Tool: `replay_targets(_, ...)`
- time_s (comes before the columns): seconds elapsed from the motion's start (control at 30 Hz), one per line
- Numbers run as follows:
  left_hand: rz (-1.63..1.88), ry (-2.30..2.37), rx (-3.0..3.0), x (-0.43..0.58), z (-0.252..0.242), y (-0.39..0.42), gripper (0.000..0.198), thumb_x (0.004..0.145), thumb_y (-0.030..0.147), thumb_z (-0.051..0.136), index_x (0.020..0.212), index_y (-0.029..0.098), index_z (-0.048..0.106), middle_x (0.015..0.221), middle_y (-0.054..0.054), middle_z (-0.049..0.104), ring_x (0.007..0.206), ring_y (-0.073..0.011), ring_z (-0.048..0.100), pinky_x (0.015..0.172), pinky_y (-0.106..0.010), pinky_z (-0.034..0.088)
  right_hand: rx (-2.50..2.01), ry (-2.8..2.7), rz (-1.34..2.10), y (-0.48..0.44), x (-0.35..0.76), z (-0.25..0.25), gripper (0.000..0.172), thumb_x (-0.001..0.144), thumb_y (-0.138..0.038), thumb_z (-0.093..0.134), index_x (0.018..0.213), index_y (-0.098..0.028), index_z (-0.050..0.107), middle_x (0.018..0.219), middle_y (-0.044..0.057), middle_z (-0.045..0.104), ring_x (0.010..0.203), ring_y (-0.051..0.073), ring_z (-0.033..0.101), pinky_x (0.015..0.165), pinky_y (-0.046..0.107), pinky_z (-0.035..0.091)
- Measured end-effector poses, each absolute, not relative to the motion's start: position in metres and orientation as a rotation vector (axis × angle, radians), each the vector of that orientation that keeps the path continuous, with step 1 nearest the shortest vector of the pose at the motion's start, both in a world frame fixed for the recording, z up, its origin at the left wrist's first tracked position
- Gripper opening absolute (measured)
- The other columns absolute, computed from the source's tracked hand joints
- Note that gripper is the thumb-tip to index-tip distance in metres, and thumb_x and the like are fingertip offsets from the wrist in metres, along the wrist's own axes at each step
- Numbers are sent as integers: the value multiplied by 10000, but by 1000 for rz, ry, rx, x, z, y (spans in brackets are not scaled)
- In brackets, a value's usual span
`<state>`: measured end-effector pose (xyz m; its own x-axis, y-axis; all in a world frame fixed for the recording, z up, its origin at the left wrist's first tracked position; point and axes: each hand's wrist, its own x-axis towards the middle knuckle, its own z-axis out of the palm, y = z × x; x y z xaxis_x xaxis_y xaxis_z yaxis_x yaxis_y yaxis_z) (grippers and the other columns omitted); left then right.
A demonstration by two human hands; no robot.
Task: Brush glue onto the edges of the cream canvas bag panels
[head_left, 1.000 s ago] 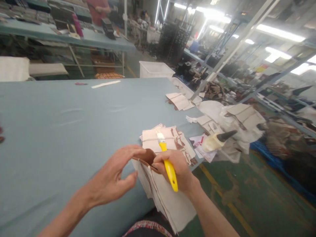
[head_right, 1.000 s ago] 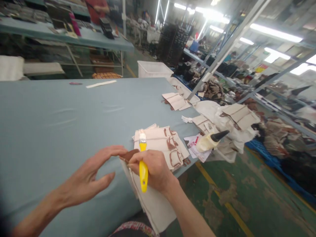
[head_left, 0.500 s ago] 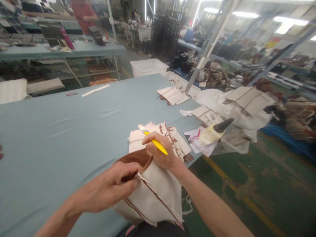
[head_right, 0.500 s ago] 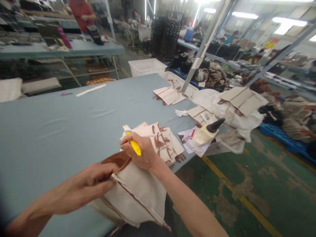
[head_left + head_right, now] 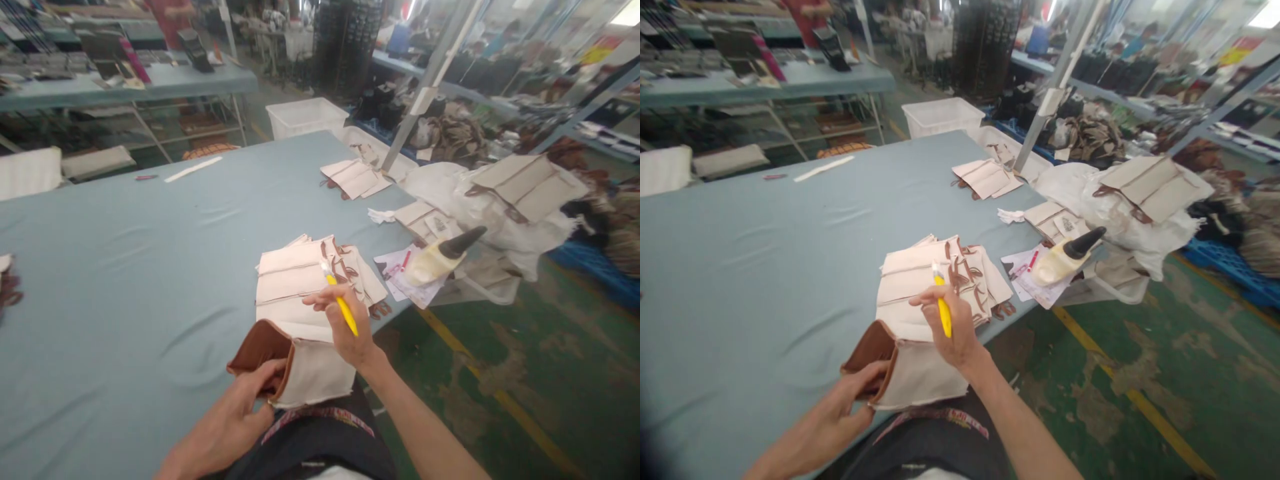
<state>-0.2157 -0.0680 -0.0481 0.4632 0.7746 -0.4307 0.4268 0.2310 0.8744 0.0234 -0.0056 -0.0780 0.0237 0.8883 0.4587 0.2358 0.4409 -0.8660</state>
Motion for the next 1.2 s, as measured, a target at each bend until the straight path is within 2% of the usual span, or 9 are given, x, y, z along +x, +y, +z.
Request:
replay_targets(0.13, 231, 1083, 1290, -224, -55, -93, 674, 699, 156, 701, 1359, 270, 778, 1310, -77, 834, 1191, -333, 752, 1056, -369, 591, -1078, -1569, 656, -41, 14, -104, 451, 1145, -579, 468, 1110, -221, 739, 955, 79, 846, 771, 196, 790, 739, 327, 648)
replay_targets(0.27, 203, 1058, 1412, -217, -48, -89, 234, 871, 421, 751, 1011, 246, 819, 995, -68, 841, 902, -305, 743, 817, -332, 589, -1112, -1553, 646, -64, -7, -121, 532, 1144, -611, 433, 1079, -207, 774, 850, 66, 808, 718, 202, 765, 723, 332, 633)
replay_targets(0.37, 255, 1221, 1675, -206, -51, -77, 239, 951, 398, 650, 804, 232, 740, 884, -102, 783, 847, -303, 676, 812, -366, 505, -1103, -1527, 658, -69, -24, -128, 579, 1145, -640, 399, 1093, -198, 769, 787, 46, 770, 612, 178, 718, 625, 305, 603)
replay_targets(0.47, 353, 1316, 1716, -198, -59, -65, 202, 866, 317, 682, 691, 233, 628, 872, -116, 717, 885, -309, 611, 836, -391, 460, -1099, -1492, 636, -68, -33, -127, 562, 1148, -632, 404, 1100, -198, 757, 754, 31, 754, 571, 171, 692, 585, 296, 583)
replay_targets(0.63, 327, 1148, 1548, -197, -60, -56, 363, 975, 469, 552, 716, 219, 600, 670, 3, 569, 643, -195, 512, 585, -278, 391, -1076, -1478, 555, -70, -29, -111, 552, 1144, -650, 410, 1055, -220, 745, 763, 30, 782, 563, 162, 696, 583, 283, 583)
replay_targets(0.73, 360, 1049, 1458, -198, -50, -58, 361, 995, 473, 543, 756, 214, 622, 717, -3, 624, 689, -203, 577, 624, -274, 455, -1055, -1480, 517, -77, -17, -92, 492, 1155, -617, 409, 1159, -238, 723, 737, 5, 785, 520, 149, 668, 581, 282, 581)
replay_targets(0.83, 464, 1050, 1466, -200, -37, -61, 321, 1025, 406, 526, 785, 225, 639, 791, -26, 686, 778, -228, 644, 708, -286, 496, -1091, -1322, 549, -82, -2, -64, 510, 1170, -584, 356, 1272, -236, 714, 600, -35, 665, 436, 149, 585, 470, 270, 504)
replay_targets(1.03, 673, 1066, 1720, -204, -28, -66, 331, 1057, 261, 489, 771, 247, 656, 738, -28, 672, 717, -219, 631, 726, -314, 475, -1132, -951, 614, -87, 13, 3, 448, 1144, -559, 477, 912, -258, 715, 527, -66, 480, 356, 112, 419, 360, 228, 351)
replay_targets(1.2, 857, 985, 1914, -206, -32, -70, 307, 1020, 85, 479, 793, 243, 610, 702, 1, 632, 633, -168, 570, 653, -282, 442, -1189, -1142, 539, -97, 10, 21, 327, 1141, -416, 572, 879, -266, 699, 497, -81, 471, 317, 99, 386, 340, 233, 341)
